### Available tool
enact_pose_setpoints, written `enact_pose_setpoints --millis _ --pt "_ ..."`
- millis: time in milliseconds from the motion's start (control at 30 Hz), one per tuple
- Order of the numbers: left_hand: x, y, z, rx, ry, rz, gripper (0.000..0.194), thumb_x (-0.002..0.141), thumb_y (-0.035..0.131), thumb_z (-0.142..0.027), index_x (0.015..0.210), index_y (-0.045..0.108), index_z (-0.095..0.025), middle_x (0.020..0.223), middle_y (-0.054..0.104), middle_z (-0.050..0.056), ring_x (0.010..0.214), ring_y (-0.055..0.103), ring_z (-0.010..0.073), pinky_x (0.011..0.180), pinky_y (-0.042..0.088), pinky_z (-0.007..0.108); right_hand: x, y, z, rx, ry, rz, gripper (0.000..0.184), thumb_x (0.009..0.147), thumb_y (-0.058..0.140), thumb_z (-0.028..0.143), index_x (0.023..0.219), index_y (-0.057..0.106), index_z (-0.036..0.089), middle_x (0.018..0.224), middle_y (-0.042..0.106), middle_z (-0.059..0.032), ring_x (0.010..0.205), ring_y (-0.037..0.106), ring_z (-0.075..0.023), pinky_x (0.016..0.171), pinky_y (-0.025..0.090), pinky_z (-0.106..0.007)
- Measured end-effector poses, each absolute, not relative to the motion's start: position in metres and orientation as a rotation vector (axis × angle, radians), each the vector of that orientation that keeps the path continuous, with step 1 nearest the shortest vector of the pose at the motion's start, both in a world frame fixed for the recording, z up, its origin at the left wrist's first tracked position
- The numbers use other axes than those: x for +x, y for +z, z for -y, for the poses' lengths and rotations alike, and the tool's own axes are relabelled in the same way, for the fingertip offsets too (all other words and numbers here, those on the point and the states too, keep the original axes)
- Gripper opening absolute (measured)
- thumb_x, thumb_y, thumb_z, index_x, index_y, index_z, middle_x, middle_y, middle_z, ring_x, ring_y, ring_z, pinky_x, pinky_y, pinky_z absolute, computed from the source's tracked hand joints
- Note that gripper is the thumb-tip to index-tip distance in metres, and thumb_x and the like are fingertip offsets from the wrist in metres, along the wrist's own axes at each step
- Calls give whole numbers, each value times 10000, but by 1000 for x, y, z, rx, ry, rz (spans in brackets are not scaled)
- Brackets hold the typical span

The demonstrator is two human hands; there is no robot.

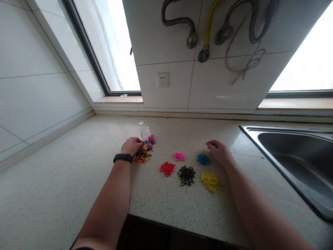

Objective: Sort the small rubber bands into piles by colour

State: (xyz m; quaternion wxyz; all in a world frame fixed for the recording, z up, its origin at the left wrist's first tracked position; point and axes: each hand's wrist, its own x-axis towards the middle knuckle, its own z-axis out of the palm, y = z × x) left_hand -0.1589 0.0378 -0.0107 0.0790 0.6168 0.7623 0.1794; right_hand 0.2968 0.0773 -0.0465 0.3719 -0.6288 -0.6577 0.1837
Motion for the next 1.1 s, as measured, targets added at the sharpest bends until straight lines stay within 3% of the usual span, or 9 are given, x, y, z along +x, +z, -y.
enact_pose_setpoints --millis 467,700,1100 --pt "-154 -7 -39 1864 856 -2089 278 785 615 -405 802 766 -173 774 751 92 722 659 209 653 419 273 297 -49 -78 -1594 486 1690 306 830 539 445 909 716 209 754 704 -42 661 619 -184 639 444 -299" --pt "-150 -7 -41 1802 1076 -1916 433 813 567 -510 871 747 -121 724 714 57 652 614 173 608 427 250 297 -49 -78 -1589 458 1713 281 832 543 428 907 721 224 758 714 -45 677 628 -187 656 464 -298" --pt "-155 -11 -43 1759 1051 -1930 396 765 591 -485 809 737 -119 712 710 56 708 622 200 641 422 271 296 -48 -77 -1630 478 1740 279 842 546 428 927 716 224 771 708 -48 692 634 -193 660 469 -297"
